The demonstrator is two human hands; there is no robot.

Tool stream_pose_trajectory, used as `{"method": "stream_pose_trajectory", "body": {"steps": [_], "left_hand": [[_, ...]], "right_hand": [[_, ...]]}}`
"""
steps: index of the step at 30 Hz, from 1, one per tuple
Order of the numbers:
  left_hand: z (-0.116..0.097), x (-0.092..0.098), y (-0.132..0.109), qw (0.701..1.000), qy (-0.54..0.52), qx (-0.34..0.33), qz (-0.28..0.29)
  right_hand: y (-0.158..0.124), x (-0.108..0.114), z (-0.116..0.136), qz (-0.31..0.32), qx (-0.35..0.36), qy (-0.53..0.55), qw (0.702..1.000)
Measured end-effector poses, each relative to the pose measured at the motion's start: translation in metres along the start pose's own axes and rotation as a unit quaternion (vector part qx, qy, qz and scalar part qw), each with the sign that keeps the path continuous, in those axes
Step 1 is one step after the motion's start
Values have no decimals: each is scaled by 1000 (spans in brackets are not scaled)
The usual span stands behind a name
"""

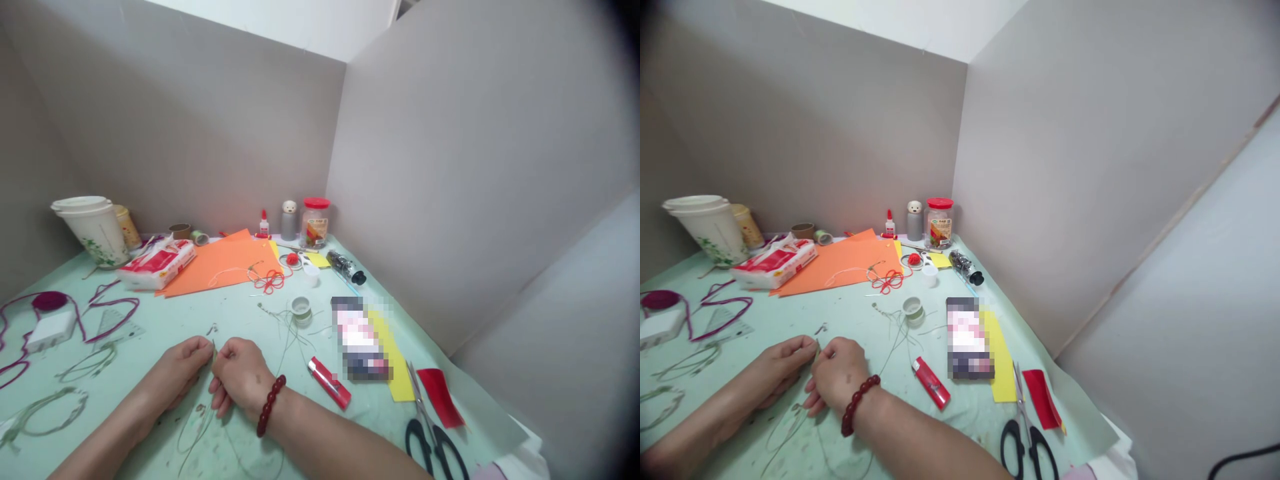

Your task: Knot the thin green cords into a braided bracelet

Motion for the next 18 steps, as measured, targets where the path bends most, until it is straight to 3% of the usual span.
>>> {"method": "stream_pose_trajectory", "body": {"steps": [6, 18], "left_hand": [[5, 2, 4, 1000, 7, -1, 19], [3, 2, 4, 1000, 12, -6, 6]], "right_hand": [[0, 0, 0, -1, 0, -5, 1000], [0, 0, -1, 1, 2, -10, 1000]]}}
Point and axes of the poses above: each hand's wrist, its own y-axis towards the middle knuckle, its own x-axis out of the back of the hand, z = x × y, the point moved 2 cm from there along y, towards the middle knuckle, and after that the axes turned 3 degrees about y, right-handed, at the moved point
